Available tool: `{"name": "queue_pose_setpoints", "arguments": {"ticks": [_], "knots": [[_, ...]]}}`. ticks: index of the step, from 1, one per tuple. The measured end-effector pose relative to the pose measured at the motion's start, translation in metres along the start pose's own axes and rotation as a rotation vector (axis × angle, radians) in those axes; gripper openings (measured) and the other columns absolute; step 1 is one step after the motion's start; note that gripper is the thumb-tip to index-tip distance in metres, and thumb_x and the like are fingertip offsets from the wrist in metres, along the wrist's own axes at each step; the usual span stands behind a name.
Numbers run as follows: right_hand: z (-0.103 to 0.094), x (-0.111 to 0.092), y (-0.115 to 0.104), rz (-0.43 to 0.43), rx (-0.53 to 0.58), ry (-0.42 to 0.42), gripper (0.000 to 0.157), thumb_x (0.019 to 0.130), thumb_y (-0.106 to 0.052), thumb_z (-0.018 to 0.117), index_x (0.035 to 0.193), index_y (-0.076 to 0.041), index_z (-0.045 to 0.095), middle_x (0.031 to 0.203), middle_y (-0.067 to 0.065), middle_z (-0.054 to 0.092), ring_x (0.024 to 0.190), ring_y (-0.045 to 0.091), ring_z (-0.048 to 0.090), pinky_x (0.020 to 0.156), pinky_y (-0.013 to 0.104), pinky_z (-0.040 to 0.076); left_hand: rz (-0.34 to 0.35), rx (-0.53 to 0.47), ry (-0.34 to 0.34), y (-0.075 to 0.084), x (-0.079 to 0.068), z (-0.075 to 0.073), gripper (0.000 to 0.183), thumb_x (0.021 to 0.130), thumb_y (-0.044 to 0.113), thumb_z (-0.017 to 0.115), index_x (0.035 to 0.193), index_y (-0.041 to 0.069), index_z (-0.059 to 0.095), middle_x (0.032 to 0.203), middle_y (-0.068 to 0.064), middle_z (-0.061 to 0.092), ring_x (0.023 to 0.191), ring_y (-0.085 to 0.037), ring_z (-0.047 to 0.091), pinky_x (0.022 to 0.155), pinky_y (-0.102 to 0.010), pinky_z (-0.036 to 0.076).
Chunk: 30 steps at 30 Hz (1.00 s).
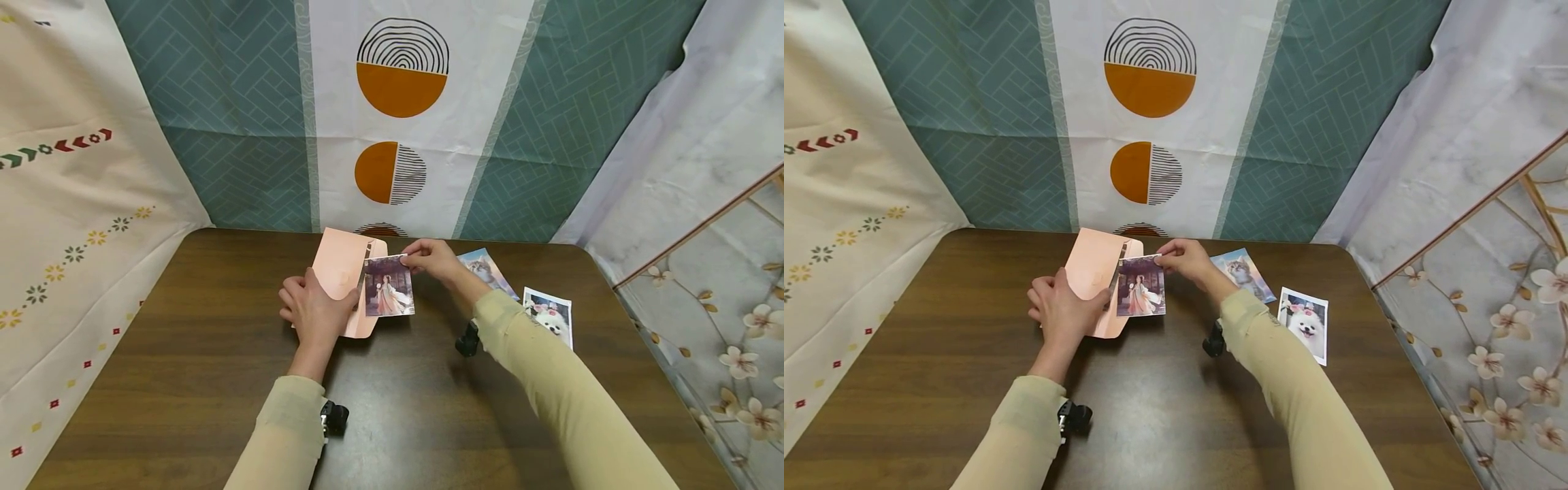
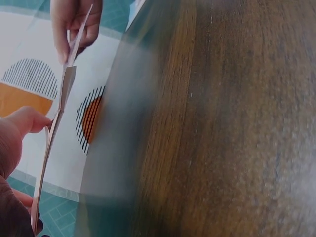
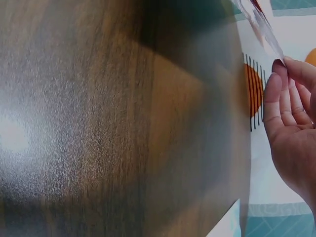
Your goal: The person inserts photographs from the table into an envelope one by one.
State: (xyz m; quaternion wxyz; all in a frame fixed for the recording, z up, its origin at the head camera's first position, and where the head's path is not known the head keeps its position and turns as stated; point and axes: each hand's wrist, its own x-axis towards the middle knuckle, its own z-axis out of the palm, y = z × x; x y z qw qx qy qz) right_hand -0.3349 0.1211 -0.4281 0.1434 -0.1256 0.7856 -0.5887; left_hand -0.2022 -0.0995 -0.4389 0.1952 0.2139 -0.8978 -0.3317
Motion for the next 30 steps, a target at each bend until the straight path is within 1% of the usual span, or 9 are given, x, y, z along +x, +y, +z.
{"name": "queue_pose_setpoints", "arguments": {"ticks": [5,11,14,17,21,24,26,28,30], "knots": [[0.001,0.001,-0.003,0.011,-0.036,0.002,0.021,0.086,-0.007,0.071,0.103,0.003,0.066,0.08,0.005,0.069,0.07,0.019,0.065,0.083,0.054,0.051,0.007,-0.002,0.007,0.002,0.0,0.0,0.091,0.064,0.054,0.08,0.132,0.003,0.048,0.115,-0.02,0.038,0.111,-0.036,0.031,0.08,-0.055,0.026],[0.005,0.006,-0.01,0.012,-0.038,0.015,0.02,0.086,-0.009,0.071,0.101,0.002,0.066,0.08,0.007,0.068,0.074,0.03,0.065,0.085,0.056,0.049,0.011,0.015,0.006,0.004,-0.001,0.0,0.091,0.062,0.054,0.079,0.131,0.004,0.048,0.115,-0.019,0.038,0.111,-0.036,0.031,0.079,-0.054,0.028],[0.008,0.008,-0.011,0.01,-0.037,0.033,0.02,0.086,-0.009,0.072,0.101,0.002,0.066,0.079,0.006,0.068,0.072,0.028,0.065,0.083,0.053,0.051,0.01,0.02,-0.003,0.005,-0.001,0.0,0.09,0.062,0.054,0.079,0.131,0.004,0.048,0.115,-0.019,0.038,0.111,-0.036,0.031,0.08,-0.054,0.027],[0.013,0.011,-0.01,0.0,-0.055,0.057,0.019,0.085,-0.009,0.072,0.1,0.002,0.067,0.079,0.007,0.068,0.071,0.03,0.065,0.079,0.05,0.053,0.007,0.02,-0.011,0.006,-0.001,0.0,0.09,0.063,0.053,0.079,0.131,0.003,0.048,0.116,-0.019,0.038,0.112,-0.035,0.031,0.08,-0.054,0.026],[0.02,0.012,-0.009,-0.005,-0.099,0.088,0.019,0.085,-0.013,0.073,0.098,-0.001,0.067,0.081,0.009,0.068,0.075,0.035,0.066,0.076,0.046,0.055,0.006,0.018,-0.011,0.007,-0.002,0.0,0.091,0.063,0.054,0.08,0.131,0.003,0.048,0.115,-0.019,0.038,0.112,-0.035,0.03,0.081,-0.054,0.026],[0.024,0.013,-0.01,-0.004,-0.117,0.104,0.02,0.084,-0.015,0.074,0.098,-0.003,0.067,0.082,0.008,0.069,0.071,0.027,0.065,0.074,0.043,0.056,0.006,0.022,-0.011,0.007,-0.003,0.0,0.093,0.063,0.056,0.08,0.132,0.003,0.047,0.116,-0.019,0.038,0.112,-0.035,0.03,0.081,-0.054,0.026],[0.027,0.013,-0.011,-0.007,-0.116,0.106,0.021,0.084,-0.016,0.075,0.098,-0.003,0.067,0.083,0.008,0.069,0.068,0.021,0.064,0.074,0.043,0.056,0.005,0.027,-0.013,0.006,-0.003,0.001,0.093,0.063,0.056,0.08,0.132,0.003,0.047,0.116,-0.019,0.038,0.112,-0.036,0.031,0.081,-0.054,0.027],[0.03,0.014,-0.011,-0.01,-0.118,0.108,0.021,0.083,-0.016,0.076,0.098,-0.003,0.067,0.083,0.008,0.068,0.067,0.02,0.063,0.075,0.045,0.055,0.003,0.032,-0.013,0.006,-0.003,0.001,0.093,0.063,0.056,0.079,0.132,0.003,0.047,0.116,-0.019,0.038,0.112,-0.036,0.031,0.081,-0.054,0.027],[0.032,0.014,-0.012,-0.016,-0.125,0.108,0.022,0.083,-0.017,0.076,0.098,-0.004,0.067,0.083,0.008,0.069,0.068,0.022,0.064,0.077,0.048,0.055,0.003,0.032,-0.01,0.005,-0.003,0.001,0.092,0.063,0.056,0.079,0.131,0.003,0.047,0.116,-0.019,0.038,0.112,-0.036,0.031,0.081,-0.054,0.027]]}}
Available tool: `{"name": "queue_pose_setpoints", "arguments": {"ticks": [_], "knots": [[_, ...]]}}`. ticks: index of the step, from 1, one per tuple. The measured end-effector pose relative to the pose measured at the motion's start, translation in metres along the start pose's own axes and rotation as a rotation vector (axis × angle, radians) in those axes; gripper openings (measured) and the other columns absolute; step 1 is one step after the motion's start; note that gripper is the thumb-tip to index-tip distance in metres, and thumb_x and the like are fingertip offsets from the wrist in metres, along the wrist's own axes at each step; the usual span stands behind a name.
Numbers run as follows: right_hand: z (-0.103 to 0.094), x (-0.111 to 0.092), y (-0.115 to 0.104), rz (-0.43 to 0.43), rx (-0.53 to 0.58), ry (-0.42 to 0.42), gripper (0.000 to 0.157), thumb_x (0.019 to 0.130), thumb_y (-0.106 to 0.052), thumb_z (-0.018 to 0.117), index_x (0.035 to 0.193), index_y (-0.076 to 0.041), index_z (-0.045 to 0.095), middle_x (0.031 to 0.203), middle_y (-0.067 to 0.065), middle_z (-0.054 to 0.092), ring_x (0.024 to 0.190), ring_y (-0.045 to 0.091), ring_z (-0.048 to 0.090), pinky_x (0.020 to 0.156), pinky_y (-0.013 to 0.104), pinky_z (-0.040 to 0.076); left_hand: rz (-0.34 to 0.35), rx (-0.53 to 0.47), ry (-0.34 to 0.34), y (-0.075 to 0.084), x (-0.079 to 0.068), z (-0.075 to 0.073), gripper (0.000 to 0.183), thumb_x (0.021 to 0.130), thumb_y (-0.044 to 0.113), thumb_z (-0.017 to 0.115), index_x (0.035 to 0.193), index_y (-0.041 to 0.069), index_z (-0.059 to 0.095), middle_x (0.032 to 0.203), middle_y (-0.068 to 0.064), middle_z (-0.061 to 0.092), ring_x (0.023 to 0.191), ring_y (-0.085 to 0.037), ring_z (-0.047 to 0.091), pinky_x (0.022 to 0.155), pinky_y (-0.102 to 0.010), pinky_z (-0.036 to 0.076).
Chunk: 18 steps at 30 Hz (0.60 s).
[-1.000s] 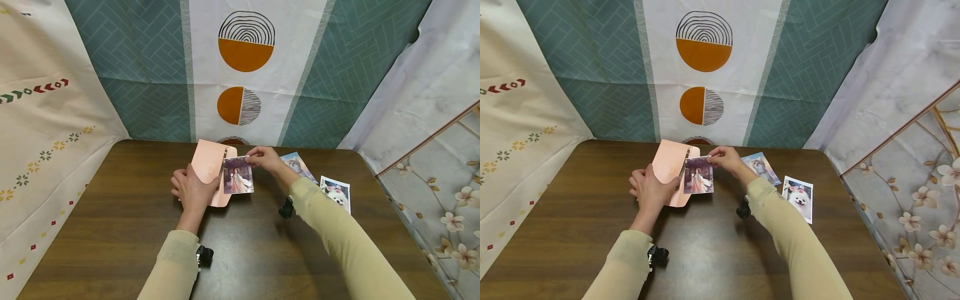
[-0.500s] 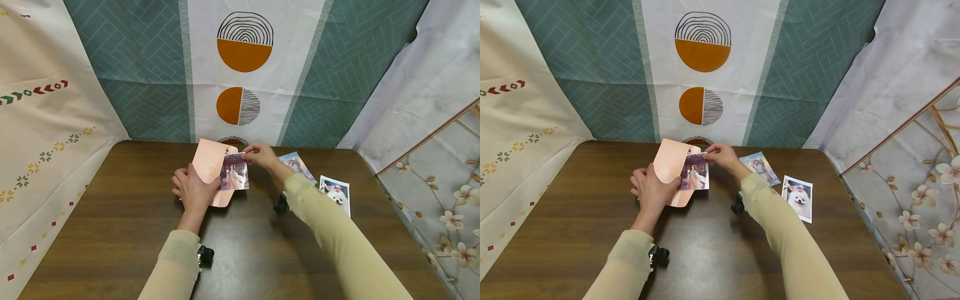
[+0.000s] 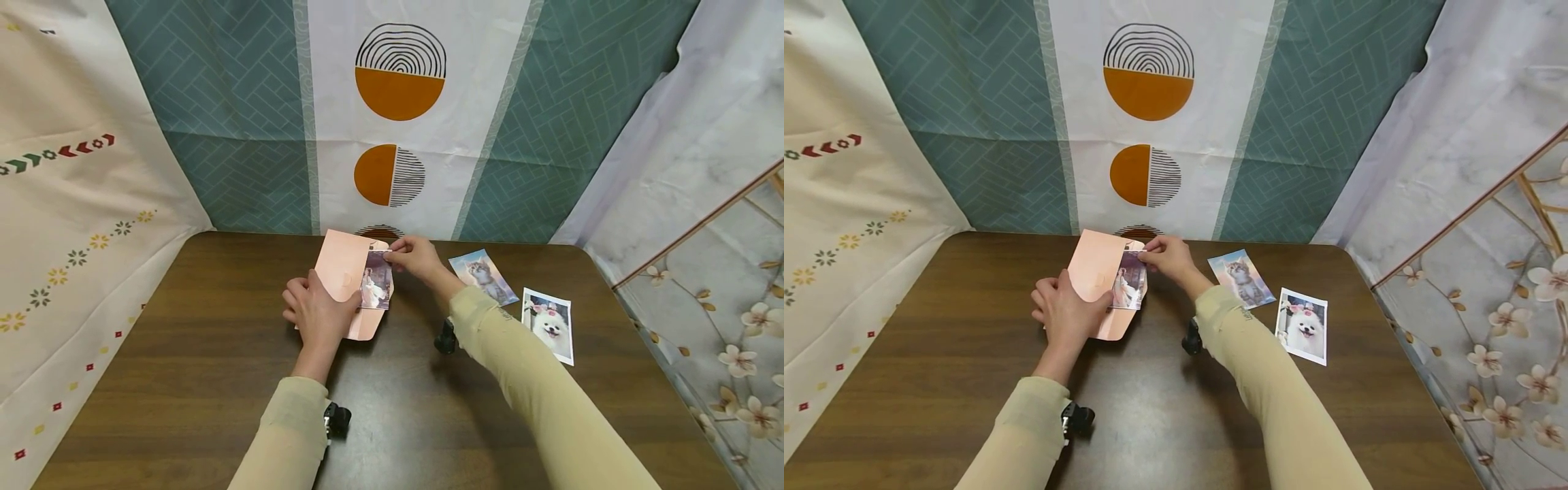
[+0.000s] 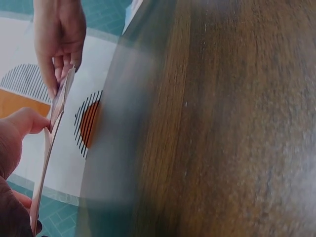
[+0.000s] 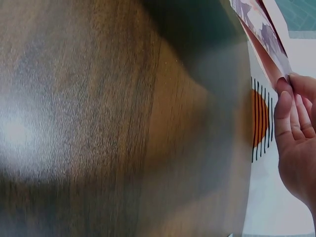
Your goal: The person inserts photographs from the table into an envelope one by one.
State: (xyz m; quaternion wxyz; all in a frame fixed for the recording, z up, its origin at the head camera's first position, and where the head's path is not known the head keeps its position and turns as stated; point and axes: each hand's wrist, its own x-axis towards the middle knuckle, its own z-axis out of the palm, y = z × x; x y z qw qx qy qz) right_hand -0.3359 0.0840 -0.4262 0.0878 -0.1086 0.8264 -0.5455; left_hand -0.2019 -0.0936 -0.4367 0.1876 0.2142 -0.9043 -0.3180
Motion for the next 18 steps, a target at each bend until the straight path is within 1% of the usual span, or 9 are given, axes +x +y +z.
{"name": "queue_pose_setpoints", "arguments": {"ticks": [4,7,10,13,18], "knots": [[0.004,0.0,-0.002,-0.018,-0.032,0.008,0.021,0.083,-0.018,0.076,0.097,-0.006,0.067,0.085,0.009,0.07,0.069,0.026,0.065,0.076,0.048,0.055,0.001,-0.003,0.009,0.0,0.0,0.001,0.091,0.062,0.055,0.08,0.13,0.004,0.048,0.115,-0.019,0.038,0.111,-0.035,0.031,0.08,-0.054,0.027],[0.007,0.0,-0.003,-0.022,-0.032,0.022,0.019,0.083,-0.019,0.076,0.096,-0.007,0.068,0.085,0.008,0.071,0.068,0.023,0.067,0.074,0.047,0.055,0.001,-0.004,0.006,0.0,-0.001,0.001,0.093,0.062,0.056,0.079,0.131,0.003,0.047,0.115,-0.019,0.038,0.111,-0.036,0.031,0.08,-0.054,0.027],[0.01,-0.001,-0.004,-0.028,0.001,0.019,0.019,0.083,-0.018,0.076,0.095,-0.006,0.067,0.085,0.01,0.071,0.066,0.02,0.067,0.074,0.048,0.055,-0.004,-0.005,0.0,0.0,-0.001,0.001,0.094,0.063,0.057,0.079,0.133,0.003,0.046,0.116,-0.02,0.038,0.111,-0.036,0.031,0.08,-0.054,0.028],[0.011,-0.002,-0.004,-0.037,0.035,-0.013,0.021,0.084,-0.018,0.074,0.097,-0.005,0.067,0.085,0.011,0.071,0.067,0.021,0.068,0.075,0.05,0.055,-0.009,-0.009,0.001,0.001,-0.001,-0.001,0.095,0.064,0.056,0.079,0.134,0.002,0.046,0.116,-0.02,0.038,0.111,-0.037,0.031,0.08,-0.055,0.027],[0.006,-0.003,-0.002,-0.009,0.101,-0.059,0.021,0.087,-0.018,0.071,0.101,-0.004,0.067,0.086,0.012,0.071,0.07,0.02,0.069,0.079,0.053,0.053,-0.009,-0.015,0.01,0.001,-0.001,-0.002,0.093,0.064,0.055,0.079,0.133,0.002,0.046,0.116,-0.02,0.037,0.112,-0.037,0.031,0.081,-0.055,0.027]]}}
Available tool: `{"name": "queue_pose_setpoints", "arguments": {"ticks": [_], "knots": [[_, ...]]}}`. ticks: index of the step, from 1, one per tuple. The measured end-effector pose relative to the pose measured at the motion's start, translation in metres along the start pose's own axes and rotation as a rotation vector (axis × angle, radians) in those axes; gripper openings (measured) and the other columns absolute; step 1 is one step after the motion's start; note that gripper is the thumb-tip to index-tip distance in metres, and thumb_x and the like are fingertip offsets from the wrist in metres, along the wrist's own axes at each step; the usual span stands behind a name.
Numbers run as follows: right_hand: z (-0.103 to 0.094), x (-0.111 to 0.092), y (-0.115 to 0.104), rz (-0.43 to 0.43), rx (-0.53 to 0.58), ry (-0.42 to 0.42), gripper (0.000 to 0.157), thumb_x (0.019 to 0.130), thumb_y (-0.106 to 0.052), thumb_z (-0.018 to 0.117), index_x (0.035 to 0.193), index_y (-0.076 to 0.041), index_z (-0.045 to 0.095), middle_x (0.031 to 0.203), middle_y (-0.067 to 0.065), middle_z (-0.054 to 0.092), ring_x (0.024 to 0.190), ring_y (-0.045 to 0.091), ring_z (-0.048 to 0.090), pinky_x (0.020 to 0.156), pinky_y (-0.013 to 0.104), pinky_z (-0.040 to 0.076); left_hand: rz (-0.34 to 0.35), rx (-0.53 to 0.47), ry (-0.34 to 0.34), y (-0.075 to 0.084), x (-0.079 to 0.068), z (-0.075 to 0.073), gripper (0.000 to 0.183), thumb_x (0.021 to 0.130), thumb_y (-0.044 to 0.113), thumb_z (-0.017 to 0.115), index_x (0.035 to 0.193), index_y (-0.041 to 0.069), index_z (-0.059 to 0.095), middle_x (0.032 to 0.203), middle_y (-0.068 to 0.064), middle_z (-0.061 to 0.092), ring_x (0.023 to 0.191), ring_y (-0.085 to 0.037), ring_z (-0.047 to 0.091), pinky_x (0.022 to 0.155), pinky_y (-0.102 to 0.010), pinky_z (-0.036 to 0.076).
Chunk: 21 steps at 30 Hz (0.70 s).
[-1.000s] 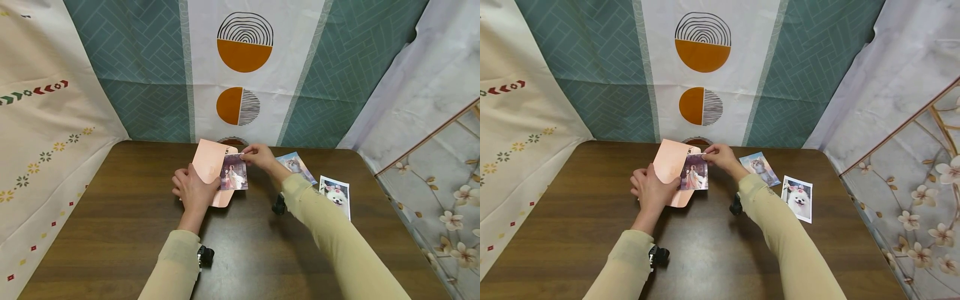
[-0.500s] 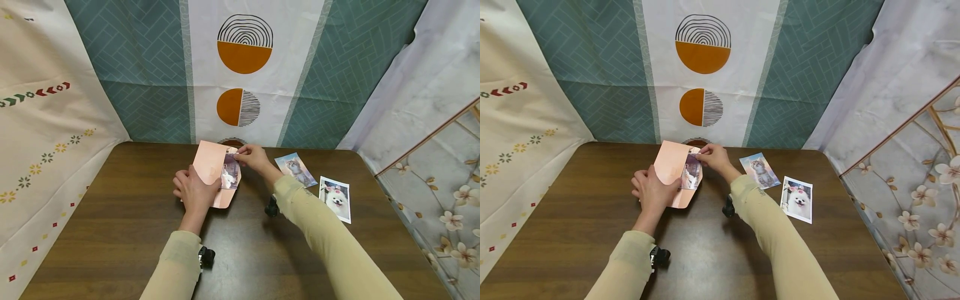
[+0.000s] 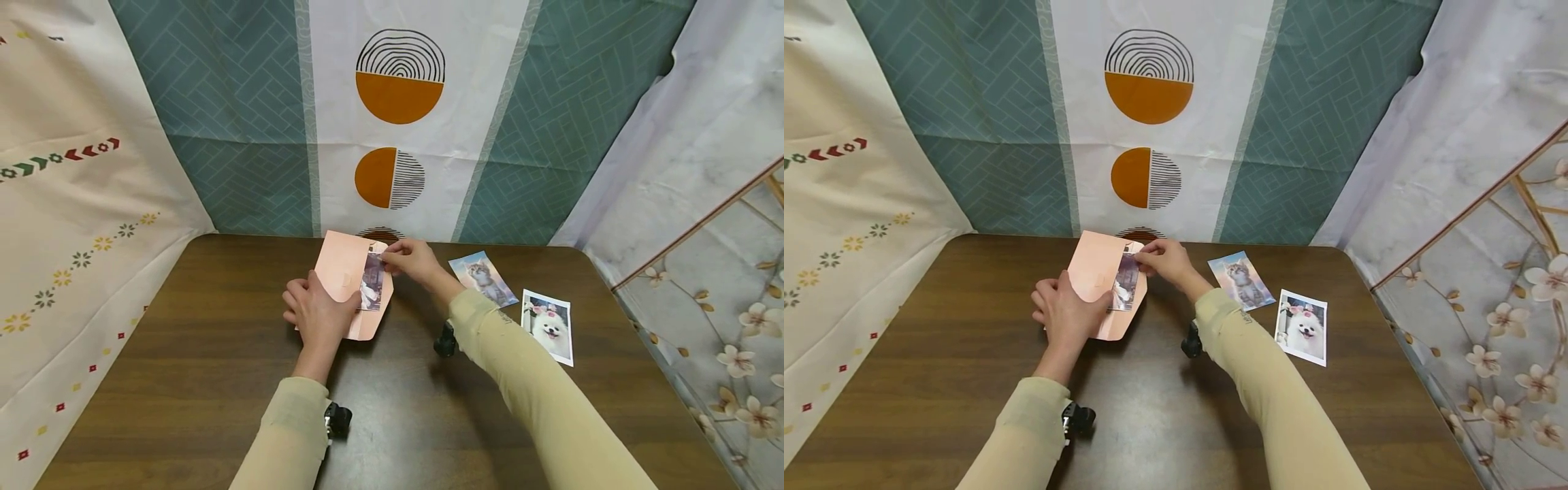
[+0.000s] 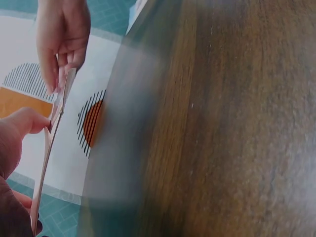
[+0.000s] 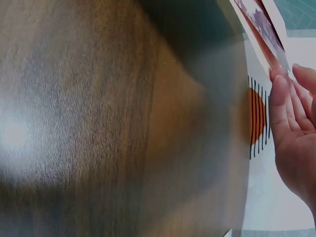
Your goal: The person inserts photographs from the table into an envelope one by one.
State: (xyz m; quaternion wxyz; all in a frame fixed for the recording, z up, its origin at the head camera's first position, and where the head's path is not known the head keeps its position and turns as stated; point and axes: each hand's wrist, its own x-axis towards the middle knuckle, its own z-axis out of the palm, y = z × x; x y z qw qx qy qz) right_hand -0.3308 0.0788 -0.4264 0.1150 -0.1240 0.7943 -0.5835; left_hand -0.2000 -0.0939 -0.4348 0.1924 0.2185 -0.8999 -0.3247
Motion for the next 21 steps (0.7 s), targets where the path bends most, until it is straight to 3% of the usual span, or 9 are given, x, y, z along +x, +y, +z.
{"name": "queue_pose_setpoints", "arguments": {"ticks": [7,21], "knots": [[-0.0083,0.0015,0.0022,0.038,0.033,-0.062,0.022,0.088,-0.013,0.07,0.104,0.001,0.064,0.083,0.012,0.072,0.069,0.018,0.07,0.08,0.054,0.052,0.001,0.005,-0.003,0.002,-0.0014,0.0016,0.093,0.063,0.056,0.079,0.132,0.003,0.047,0.116,-0.02,0.038,0.111,-0.036,0.031,0.081,-0.055,0.027],[-0.0028,0.0051,-0.0028,0.072,0.092,-0.034,0.015,0.087,-0.009,0.07,0.096,0.002,0.063,0.08,0.013,0.069,0.065,0.019,0.068,0.081,0.052,0.053,0.02,0.012,0.007,0.0055,-0.0034,0.0001,0.093,0.061,0.055,0.08,0.132,0.003,0.047,0.117,-0.02,0.038,0.112,-0.037,0.031,0.08,-0.055,0.029]]}}
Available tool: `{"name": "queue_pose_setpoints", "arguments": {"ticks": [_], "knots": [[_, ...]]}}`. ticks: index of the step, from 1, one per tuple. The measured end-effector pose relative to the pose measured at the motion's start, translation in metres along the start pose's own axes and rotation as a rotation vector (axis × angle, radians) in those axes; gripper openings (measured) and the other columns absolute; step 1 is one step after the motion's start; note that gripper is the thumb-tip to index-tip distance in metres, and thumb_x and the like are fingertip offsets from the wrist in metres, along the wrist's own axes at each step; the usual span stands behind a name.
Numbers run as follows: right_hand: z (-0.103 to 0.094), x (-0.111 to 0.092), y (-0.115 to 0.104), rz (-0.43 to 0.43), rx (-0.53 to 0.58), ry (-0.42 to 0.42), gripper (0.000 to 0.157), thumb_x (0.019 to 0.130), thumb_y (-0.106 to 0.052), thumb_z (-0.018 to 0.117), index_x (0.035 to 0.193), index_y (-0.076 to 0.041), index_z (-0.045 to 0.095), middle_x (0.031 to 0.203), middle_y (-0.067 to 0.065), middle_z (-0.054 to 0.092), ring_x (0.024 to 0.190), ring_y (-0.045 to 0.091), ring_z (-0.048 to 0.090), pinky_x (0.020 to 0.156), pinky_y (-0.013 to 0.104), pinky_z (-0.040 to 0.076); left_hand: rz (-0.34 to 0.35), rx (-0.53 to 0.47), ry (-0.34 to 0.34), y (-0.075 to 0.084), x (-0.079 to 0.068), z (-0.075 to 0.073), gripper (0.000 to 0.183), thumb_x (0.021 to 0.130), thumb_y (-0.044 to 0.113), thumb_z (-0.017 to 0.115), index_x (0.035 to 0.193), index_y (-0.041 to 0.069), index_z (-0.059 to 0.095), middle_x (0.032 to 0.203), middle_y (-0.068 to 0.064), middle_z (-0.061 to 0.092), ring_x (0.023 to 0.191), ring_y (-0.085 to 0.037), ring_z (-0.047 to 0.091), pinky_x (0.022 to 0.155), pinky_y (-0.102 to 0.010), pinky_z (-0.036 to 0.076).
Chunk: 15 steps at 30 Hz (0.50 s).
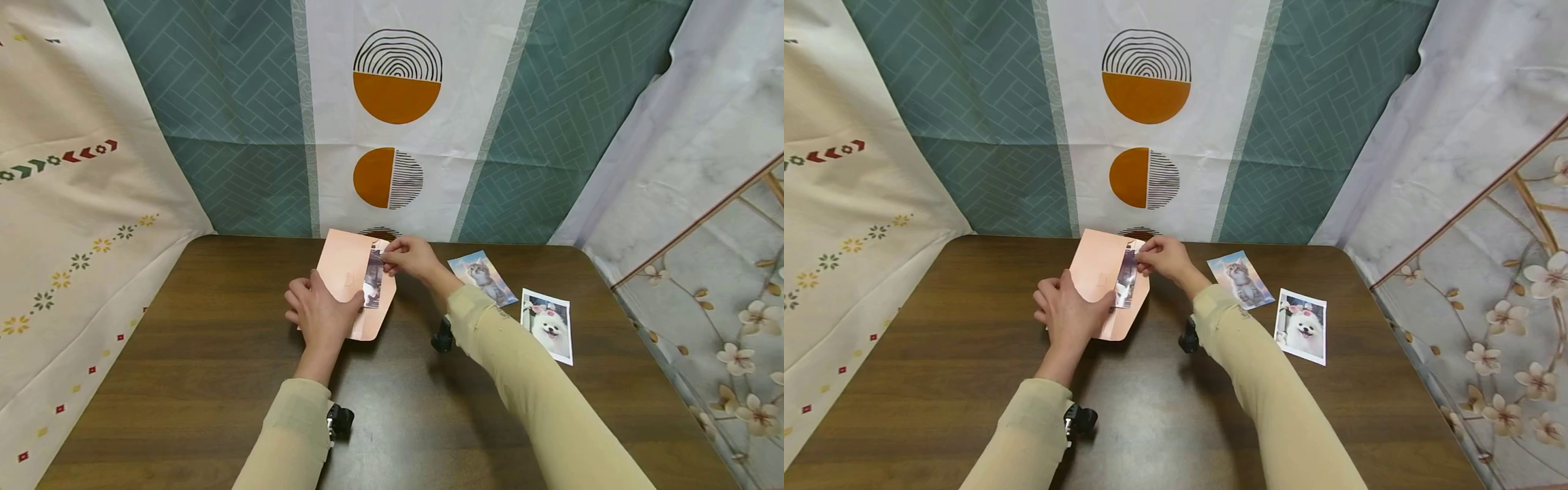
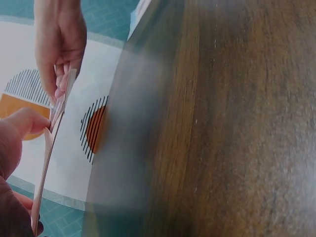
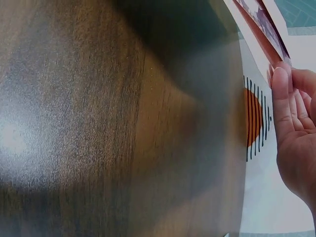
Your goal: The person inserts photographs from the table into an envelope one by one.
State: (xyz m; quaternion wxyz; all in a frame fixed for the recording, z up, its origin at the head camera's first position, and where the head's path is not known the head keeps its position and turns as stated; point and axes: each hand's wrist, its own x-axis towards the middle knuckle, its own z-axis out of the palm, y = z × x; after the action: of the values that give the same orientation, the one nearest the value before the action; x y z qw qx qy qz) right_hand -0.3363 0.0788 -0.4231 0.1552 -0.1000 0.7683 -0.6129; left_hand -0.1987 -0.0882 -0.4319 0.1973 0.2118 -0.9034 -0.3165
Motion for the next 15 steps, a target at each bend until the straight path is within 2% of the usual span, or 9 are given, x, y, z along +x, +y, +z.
{"name": "queue_pose_setpoints", "arguments": {"ticks": [15], "knots": [[0.0093,0.0026,-0.0038,0.021,0.04,0.017,0.016,0.086,-0.007,0.071,0.096,0.003,0.064,0.081,0.014,0.07,0.063,0.018,0.069,0.079,0.05,0.054,-0.023,-0.035,0.006,0.0033,-0.0004,0.0023,0.092,0.062,0.056,0.079,0.13,0.002,0.049,0.115,-0.02,0.038,0.112,-0.037,0.031,0.08,-0.056,0.028]]}}
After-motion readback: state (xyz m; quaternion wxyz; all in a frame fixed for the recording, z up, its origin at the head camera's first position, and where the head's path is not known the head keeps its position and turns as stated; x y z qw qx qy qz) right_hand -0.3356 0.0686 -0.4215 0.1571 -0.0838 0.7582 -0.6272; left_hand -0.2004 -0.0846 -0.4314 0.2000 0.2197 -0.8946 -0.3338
